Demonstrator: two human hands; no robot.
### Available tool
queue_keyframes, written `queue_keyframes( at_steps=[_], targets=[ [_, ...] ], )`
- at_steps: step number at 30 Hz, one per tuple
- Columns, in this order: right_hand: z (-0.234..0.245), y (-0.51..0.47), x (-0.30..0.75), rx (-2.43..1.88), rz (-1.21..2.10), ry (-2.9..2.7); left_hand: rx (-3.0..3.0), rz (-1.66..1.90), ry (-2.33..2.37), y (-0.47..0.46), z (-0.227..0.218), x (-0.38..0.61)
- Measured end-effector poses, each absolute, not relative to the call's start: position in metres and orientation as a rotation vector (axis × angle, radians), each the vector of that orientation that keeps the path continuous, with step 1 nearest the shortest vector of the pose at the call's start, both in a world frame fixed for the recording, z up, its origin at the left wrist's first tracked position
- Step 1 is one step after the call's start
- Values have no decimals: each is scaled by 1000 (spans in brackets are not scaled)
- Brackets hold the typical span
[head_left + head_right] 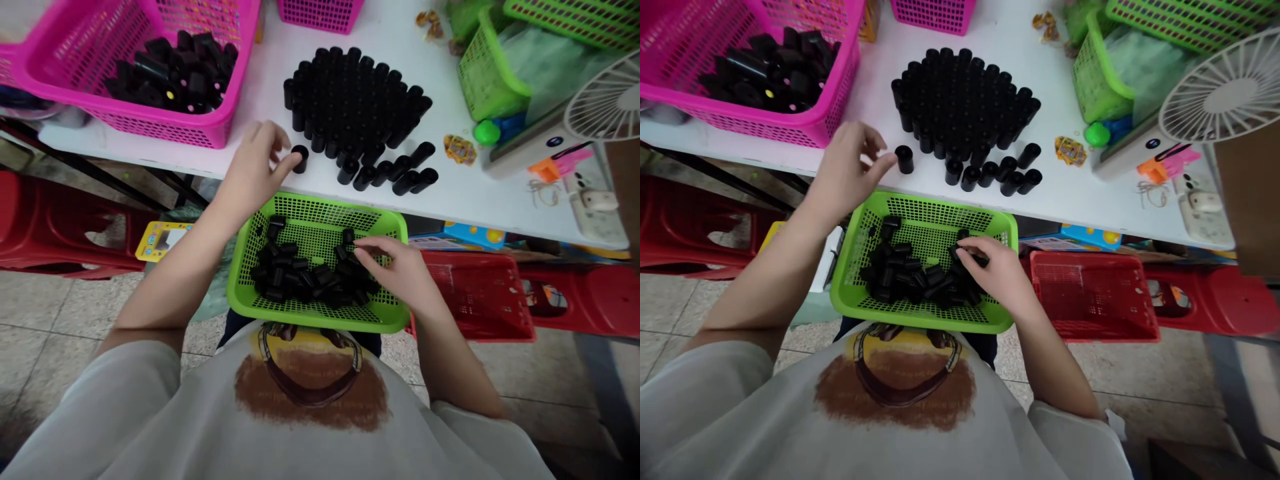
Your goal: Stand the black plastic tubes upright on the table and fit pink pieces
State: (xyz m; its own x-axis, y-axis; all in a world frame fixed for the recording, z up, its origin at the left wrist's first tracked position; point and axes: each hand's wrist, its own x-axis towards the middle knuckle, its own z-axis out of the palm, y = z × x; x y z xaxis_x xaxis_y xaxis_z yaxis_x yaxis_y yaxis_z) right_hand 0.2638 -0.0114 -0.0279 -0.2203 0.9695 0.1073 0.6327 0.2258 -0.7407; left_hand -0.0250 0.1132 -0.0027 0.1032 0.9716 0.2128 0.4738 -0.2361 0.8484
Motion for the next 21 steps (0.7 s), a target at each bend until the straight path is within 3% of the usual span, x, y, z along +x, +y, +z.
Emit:
queue_keyframes(
  at_steps=[4, 7, 14, 18, 21],
  targets=[
    [-32, -9, 280, -1560, 767, -1947, 2000, 328, 1422, 84, -13, -31],
    [-36, -5, 284, -1586, 788, -1957, 1955, 44, 1562, 74, -41, -22],
    [-61, 20, 282, -1662, 703, -2114, 1907, 37, 1661, 64, -71, 1],
    [-61, 26, 276, -1625, 734, -2181, 1960, 88, 1526, 66, -62, -3],
    [-46, 13, 264, -1447, 716, -2112, 1908, 344, 1279, 58, -44, -3]
  ],
)
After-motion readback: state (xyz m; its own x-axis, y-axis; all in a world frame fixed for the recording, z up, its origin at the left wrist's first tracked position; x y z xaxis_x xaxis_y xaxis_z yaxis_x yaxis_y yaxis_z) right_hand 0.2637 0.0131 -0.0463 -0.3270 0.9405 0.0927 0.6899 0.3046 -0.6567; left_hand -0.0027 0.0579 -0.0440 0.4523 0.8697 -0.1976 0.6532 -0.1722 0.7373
